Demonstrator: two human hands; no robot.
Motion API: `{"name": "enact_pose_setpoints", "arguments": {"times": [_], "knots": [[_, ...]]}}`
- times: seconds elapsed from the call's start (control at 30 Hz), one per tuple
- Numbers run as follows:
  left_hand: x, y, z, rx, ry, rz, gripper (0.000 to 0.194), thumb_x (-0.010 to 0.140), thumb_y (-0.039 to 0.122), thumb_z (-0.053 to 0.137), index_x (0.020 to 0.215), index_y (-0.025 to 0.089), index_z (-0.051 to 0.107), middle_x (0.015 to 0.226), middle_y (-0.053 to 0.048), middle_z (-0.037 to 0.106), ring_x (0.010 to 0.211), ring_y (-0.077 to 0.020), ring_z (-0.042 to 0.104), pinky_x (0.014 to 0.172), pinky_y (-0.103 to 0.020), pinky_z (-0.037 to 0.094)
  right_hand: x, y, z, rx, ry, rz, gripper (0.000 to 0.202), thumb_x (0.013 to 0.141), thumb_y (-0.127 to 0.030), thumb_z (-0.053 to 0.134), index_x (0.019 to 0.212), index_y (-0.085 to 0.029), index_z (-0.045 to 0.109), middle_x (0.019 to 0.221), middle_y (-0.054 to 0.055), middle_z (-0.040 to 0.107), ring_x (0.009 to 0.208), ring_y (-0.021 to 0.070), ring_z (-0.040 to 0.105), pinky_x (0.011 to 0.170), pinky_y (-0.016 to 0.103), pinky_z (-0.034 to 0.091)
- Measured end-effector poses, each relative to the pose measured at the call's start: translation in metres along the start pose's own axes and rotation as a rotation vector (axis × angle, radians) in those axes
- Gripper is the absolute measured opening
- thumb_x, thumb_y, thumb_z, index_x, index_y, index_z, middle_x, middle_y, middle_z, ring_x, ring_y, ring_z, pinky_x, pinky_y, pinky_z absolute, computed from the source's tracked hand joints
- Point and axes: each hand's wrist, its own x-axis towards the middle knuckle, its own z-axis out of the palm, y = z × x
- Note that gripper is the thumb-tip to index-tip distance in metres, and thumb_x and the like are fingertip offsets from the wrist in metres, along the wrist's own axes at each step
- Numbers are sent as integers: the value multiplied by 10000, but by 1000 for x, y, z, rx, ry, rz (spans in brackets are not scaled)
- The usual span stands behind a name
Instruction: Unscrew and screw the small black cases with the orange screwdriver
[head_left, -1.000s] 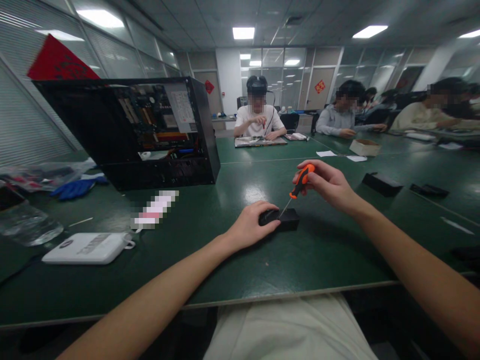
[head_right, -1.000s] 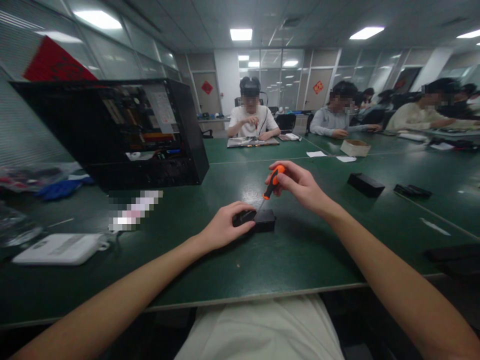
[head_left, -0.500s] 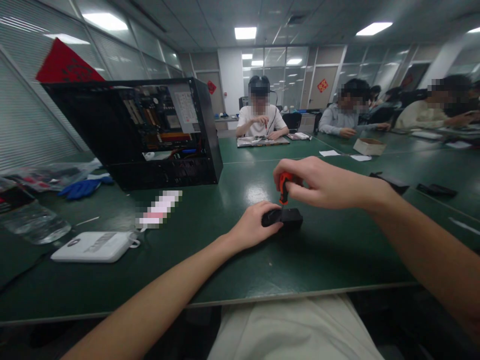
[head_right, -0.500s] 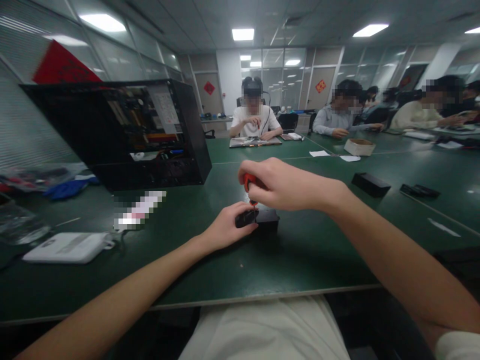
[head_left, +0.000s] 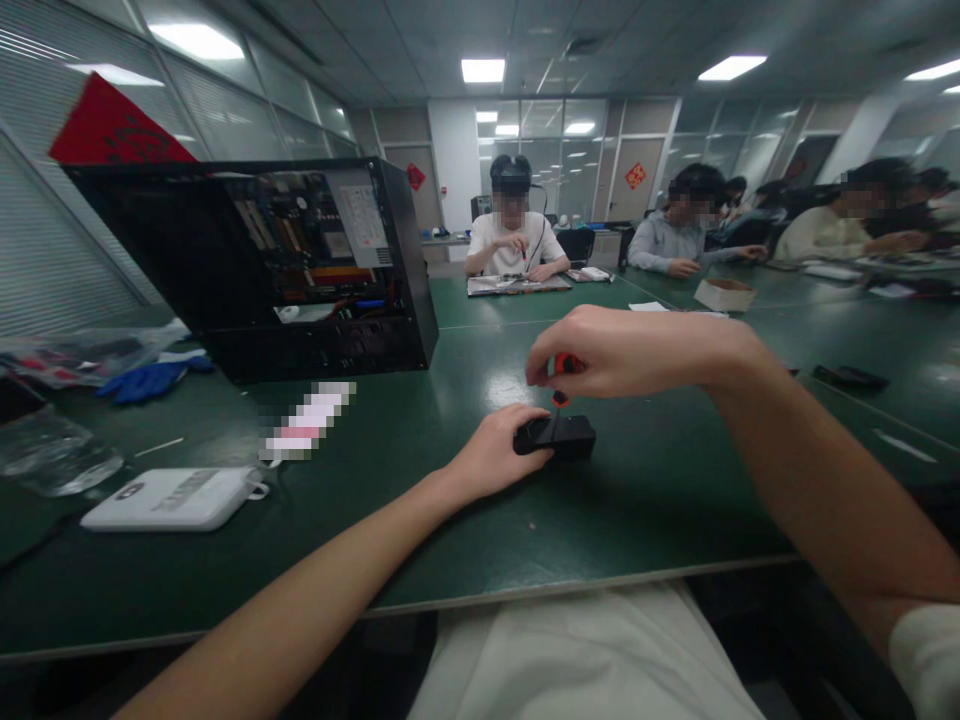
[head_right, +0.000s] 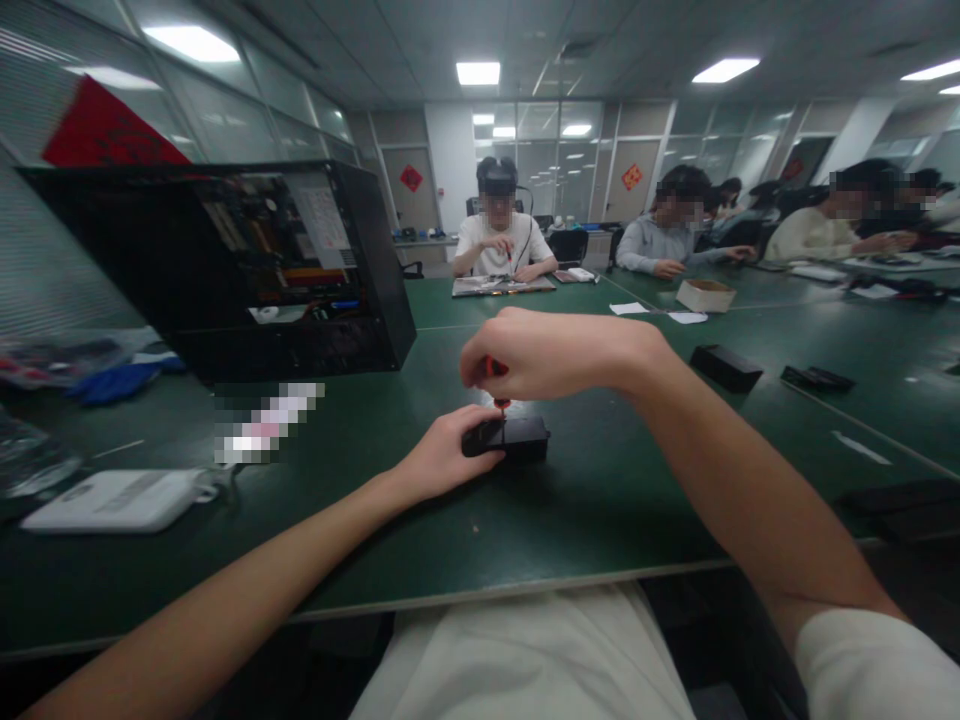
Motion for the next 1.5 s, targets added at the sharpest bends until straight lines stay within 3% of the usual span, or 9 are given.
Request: {"name": "enact_pose_setpoints", "arguments": {"times": [0.13,0.27,0.47,0.63,0.83,1.0,1.17,1.33,1.5], "knots": [[0,2,-1,18,-11,-12,452,818,244,801,1247,165,680,1201,-97,723,1108,-275,680,1004,-409,513,-4,2,-7,-27,-82,13,362,851,-187,675,1202,-224,752,1137,36,766,940,181,708,737,243,479],[1,5,-2,25,-18,-22,424,827,251,795,1228,161,687,1176,-96,730,1082,-271,685,984,-398,520,1,7,-6,-115,-31,153,308,950,-389,622,1138,-192,766,1022,67,779,821,185,704,683,266,455],[1,5,-1,13,-28,-49,409,837,249,779,1226,165,689,1179,-96,732,1068,-269,695,989,-404,527,6,13,-1,-78,17,-38,359,877,-156,634,1222,-201,724,1161,69,736,957,185,677,756,263,470],[2,5,-1,17,-32,-24,407,834,236,780,1225,168,688,1177,-97,732,1083,-273,690,987,-404,524,2,15,2,-100,51,-37,208,957,-290,614,1047,-168,756,996,66,739,821,166,648,706,274,447],[2,5,-1,25,-32,-37,408,835,232,773,1228,166,690,1184,-96,729,1091,-275,685,987,-409,519,4,8,4,-38,38,-141,274,899,-157,645,1156,-181,735,1092,59,737,895,156,655,729,243,438],[2,3,-2,21,-23,-15,417,831,258,779,1232,181,696,1231,-95,728,1135,-282,674,1007,-403,504,1,1,6,-126,93,-33,197,979,-244,582,964,-160,760,877,65,736,765,165,631,703,279,415],[7,5,3,-62,12,-97,341,887,400,737,1160,196,732,1181,-86,757,1085,-280,695,973,-404,515,-5,-1,5,-91,31,-151,292,929,-139,605,1198,-173,712,1181,90,717,1028,189,648,839,274,452],[13,12,11,-79,23,-91,340,895,392,722,1157,177,731,1211,-111,750,1112,-291,684,990,-423,510,-3,2,4,-129,56,-59,199,990,-247,571,1042,-154,739,970,77,734,857,172,644,777,283,446],[10,15,8,-81,15,-114,313,863,366,749,1119,186,732,1144,-93,764,1044,-283,703,955,-417,531,2,5,3,-60,14,-208,263,889,-130,640,1134,-175,725,1155,82,712,938,164,651,816,264,466]]}}
